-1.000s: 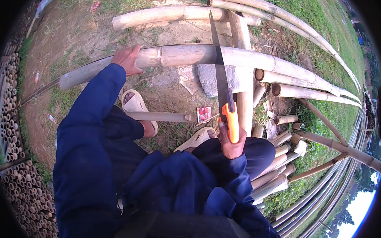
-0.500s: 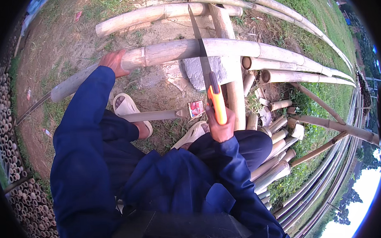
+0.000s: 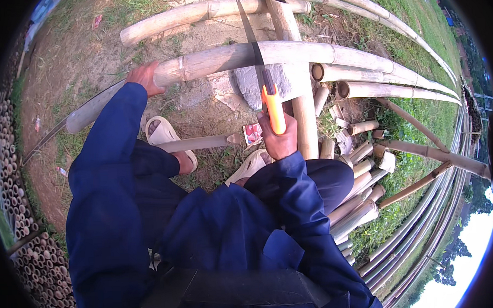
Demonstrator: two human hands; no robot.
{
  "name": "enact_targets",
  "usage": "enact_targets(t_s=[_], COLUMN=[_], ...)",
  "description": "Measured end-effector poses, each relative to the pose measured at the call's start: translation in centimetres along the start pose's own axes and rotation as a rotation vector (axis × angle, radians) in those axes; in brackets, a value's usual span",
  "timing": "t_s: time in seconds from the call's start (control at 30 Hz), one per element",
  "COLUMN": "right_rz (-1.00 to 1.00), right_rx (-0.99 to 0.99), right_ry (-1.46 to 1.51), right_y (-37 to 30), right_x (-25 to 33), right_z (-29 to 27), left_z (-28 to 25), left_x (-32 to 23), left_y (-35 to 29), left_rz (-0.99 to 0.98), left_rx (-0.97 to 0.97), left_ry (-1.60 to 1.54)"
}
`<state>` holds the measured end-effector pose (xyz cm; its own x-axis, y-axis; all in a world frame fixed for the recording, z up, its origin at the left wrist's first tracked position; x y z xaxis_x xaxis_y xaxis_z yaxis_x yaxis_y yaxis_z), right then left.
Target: The person selects bamboo poles from a pile, carries them to a work area, and uses a hand saw to cut a pole into shorter sections. The person handles the bamboo by hand and uses a saw to perform the cutting.
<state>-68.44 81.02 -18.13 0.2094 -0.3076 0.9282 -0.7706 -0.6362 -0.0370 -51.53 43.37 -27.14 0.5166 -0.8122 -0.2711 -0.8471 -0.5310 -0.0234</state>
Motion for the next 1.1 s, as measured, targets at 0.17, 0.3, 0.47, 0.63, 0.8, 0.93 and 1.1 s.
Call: enact_targets(t_s=[0.17, 0.3, 0.47, 0.63, 0.8, 0.93, 1.1], right_rz=[0.205, 0.245, 0.027, 0.289, 0.221, 0.016, 0.340], right_rx=[0.019, -0.027, 0.008, 0.061, 0.067, 0.020, 0.036], right_ry=[-0.051, -0.114, -0.112, -0.019, -0.208, -0.083, -0.048], right_y=[-11.1, -11.2, 0.5, -11.4, -5.4, 1.6, -13.6], right_x=[2.0, 3.7, 0.1, 2.4, 1.0, -0.8, 2.0], right_z=[-5.6, -6.6, -0.7, -5.7, -4.3, -0.4, -6.3], left_z=[-1.1, -0.6, -0.4, -0.5, 0.4, -1.0, -0.2], left_x=[-0.7, -1.3, -0.2, -0.5, 0.0, -0.6, 0.4], left_y=[-0.3, 0.3, 0.6, -0.5, 0.6, 0.7, 0.4], left_rz=[-0.021, -0.016, 0.058, 0.015, 0.053, 0.008, 0.104], left_rx=[0.032, 0.028, -0.037, 0.002, -0.017, 0.073, -0.037], left_ry=[0.042, 0.056, 0.020, 0.049, 0.061, 0.042, 0.038])
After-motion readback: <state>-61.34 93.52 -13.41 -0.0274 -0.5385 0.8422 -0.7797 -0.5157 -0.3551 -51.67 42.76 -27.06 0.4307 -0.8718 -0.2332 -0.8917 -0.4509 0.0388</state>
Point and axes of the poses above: each hand's wrist, its own y-axis towards the middle knuckle, its own z-axis out of the palm, x = y × z, the point moved 1 cm from there along y, towards the middle knuckle, and after that the axes turned 5 degrees about -y, right-handed, at the moved point
